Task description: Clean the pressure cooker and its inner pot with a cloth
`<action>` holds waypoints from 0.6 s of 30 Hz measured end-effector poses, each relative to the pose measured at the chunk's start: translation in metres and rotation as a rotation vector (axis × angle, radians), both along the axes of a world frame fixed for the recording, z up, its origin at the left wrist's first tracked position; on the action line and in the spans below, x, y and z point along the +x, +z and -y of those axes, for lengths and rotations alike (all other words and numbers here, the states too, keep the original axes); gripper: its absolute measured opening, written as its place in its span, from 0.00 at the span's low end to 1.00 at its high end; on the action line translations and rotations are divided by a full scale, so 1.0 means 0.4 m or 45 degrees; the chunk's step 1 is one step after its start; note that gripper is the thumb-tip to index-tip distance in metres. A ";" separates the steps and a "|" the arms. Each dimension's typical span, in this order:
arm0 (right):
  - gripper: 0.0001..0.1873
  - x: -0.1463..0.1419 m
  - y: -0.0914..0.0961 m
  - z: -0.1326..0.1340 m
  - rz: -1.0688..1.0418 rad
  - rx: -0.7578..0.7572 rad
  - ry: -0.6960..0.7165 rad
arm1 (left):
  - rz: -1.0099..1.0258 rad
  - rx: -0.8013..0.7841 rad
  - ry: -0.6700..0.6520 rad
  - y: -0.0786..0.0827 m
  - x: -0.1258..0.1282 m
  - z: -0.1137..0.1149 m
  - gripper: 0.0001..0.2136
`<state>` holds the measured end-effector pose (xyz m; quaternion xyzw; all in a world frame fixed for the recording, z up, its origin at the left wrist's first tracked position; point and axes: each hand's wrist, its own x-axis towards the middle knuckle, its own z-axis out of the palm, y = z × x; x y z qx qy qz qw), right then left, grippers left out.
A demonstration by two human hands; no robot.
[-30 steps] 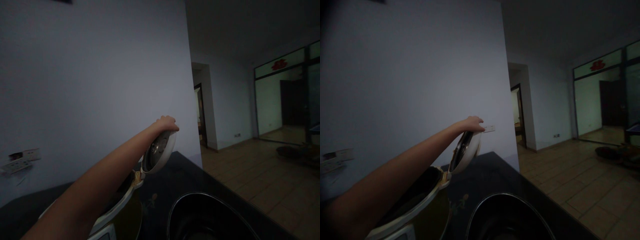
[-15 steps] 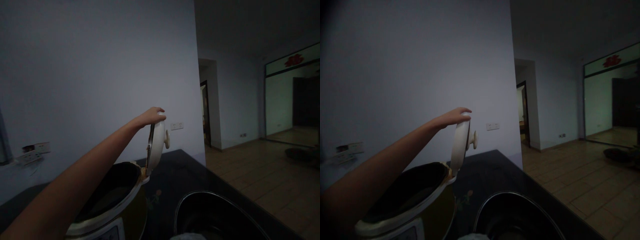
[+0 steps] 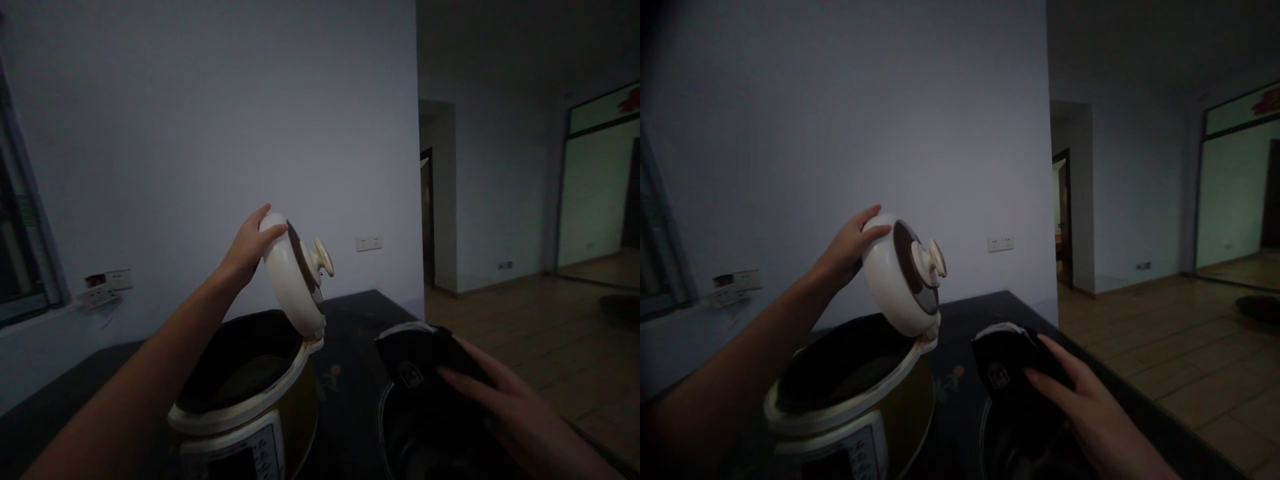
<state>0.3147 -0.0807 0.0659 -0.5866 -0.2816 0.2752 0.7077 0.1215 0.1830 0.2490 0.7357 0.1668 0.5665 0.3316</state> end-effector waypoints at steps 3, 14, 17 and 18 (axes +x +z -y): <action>0.29 0.004 0.075 -0.123 0.174 0.153 0.127 | 0.105 -0.046 0.036 -0.031 -0.048 0.009 0.34; 0.19 0.003 0.114 -0.584 0.590 0.410 0.133 | 0.281 -0.204 0.207 -0.121 -0.160 0.016 0.32; 0.20 -0.064 0.069 -0.627 0.568 0.433 0.293 | 0.281 -0.294 0.218 -0.148 -0.194 0.010 0.33; 0.20 -0.084 0.057 -0.632 0.566 0.448 0.346 | 0.276 -0.330 0.231 -0.158 -0.205 0.008 0.33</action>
